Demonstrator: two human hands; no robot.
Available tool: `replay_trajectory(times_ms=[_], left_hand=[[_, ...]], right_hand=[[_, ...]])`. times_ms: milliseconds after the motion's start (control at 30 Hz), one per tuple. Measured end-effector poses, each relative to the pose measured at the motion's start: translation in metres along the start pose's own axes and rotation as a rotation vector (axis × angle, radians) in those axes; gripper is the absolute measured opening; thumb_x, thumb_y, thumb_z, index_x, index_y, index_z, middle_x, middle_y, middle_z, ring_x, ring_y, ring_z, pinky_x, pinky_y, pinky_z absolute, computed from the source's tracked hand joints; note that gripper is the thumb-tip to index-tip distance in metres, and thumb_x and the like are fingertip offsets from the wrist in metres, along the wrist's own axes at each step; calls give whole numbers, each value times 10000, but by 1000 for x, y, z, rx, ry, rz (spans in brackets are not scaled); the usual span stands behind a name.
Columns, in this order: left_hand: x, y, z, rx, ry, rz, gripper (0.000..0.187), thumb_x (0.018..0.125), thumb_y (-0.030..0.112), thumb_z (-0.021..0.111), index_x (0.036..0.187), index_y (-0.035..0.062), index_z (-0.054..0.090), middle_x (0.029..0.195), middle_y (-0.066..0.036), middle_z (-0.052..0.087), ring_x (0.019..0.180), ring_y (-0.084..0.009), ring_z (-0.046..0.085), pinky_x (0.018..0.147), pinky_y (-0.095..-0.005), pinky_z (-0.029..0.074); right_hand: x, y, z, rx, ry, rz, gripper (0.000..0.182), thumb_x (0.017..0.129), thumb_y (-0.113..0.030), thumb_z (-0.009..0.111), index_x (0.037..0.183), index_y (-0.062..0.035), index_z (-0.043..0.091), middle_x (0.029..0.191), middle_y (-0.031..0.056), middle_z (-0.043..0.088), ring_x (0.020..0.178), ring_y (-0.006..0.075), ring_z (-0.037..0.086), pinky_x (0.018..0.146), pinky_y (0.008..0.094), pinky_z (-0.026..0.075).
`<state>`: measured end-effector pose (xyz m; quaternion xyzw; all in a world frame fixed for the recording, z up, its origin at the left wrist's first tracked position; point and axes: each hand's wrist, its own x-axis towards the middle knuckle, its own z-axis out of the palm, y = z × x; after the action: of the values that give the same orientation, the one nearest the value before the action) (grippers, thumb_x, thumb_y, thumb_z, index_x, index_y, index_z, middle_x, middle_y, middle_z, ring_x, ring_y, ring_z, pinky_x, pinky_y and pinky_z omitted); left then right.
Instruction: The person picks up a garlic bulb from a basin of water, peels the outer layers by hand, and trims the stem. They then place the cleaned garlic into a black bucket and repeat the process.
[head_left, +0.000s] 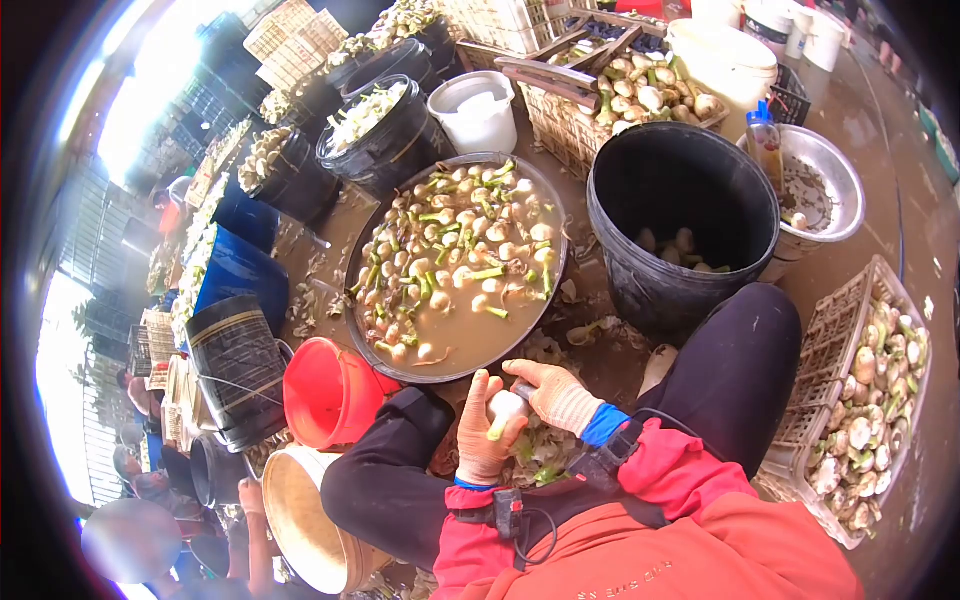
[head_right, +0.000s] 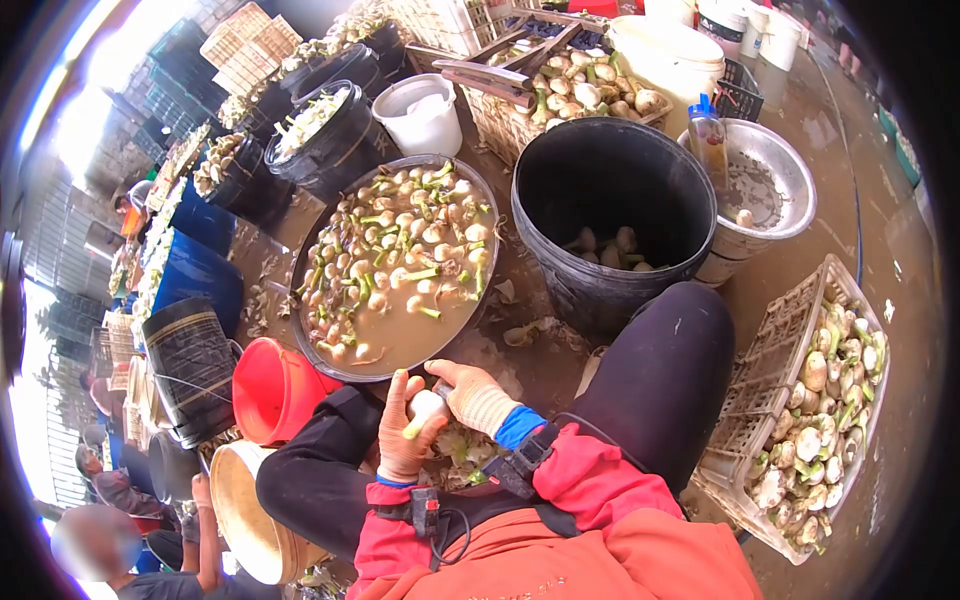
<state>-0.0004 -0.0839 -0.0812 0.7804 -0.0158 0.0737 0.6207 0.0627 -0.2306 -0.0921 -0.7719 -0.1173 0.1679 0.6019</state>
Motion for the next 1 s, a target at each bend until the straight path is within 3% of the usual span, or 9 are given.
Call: replay_trajectory(times_ms=[100,167,233,433,500,600,667,767,1000], left_hand=[[5,6,0,-687,66,-107,751,730,137,744,1365,59,352,1205,-154,521,1025,-259,556,884,-372,472],[11,27,-12,-1051,153,-48,589,816,185,648,1328,57,386,1208,-170,505,1087,-323,522,907,-436,470],[19,36,-49,-1192,166,153,577,799,237,669,1277,42,411,1223,-168,488,1110,-332,502,928,-480,460],[-5,78,-146,-1446,537,626,1039,684,553,669,1329,-134,232,1324,-251,407,1205,-308,455,1016,-405,420],[5,67,-129,-1164,600,405,1002,708,647,580,1333,-87,306,1313,-181,449,1118,-249,518,944,-339,468],[28,34,-75,-902,149,-234,679,802,586,560,1243,80,458,931,-45,509,776,-132,514,566,-245,463],[32,29,-16,-549,187,-509,437,862,319,616,1209,76,510,825,-11,562,618,-72,509,477,-182,415],[44,2,18,-331,194,-682,234,829,97,659,1054,56,613,705,-13,602,470,-62,487,379,-168,374],[103,-11,-3,-260,-22,-737,157,855,194,640,912,51,613,697,-23,605,494,-86,517,420,-196,417]], right_hand=[[0,1,3,204,-13,-36,360,878,-24,495,1227,-98,542,881,68,620,720,165,573,655,283,476],[-1,-8,3,607,-97,389,373,884,-3,472,1237,-104,539,824,40,589,612,114,521,550,261,459],[3,-1,8,622,-79,416,383,879,-8,486,1245,-110,533,812,42,586,567,93,504,503,250,446],[18,28,31,543,-68,512,264,865,-25,497,1117,-21,575,693,75,579,480,125,506,428,262,424],[31,42,35,806,-82,705,145,846,-69,531,917,42,591,631,106,576,435,175,516,386,304,412],[26,44,35,554,-131,634,74,843,-79,556,867,-21,596,662,46,574,495,127,506,484,271,458],[23,38,26,233,-170,397,181,844,-177,551,816,-8,608,615,102,577,520,197,560,488,323,453],[26,61,35,110,-76,227,256,869,-244,519,799,-17,615,601,123,574,559,220,582,536,336,448],[22,27,13,723,-138,447,221,909,-262,505,863,-65,594,665,3,558,548,98,499,522,241,413]])
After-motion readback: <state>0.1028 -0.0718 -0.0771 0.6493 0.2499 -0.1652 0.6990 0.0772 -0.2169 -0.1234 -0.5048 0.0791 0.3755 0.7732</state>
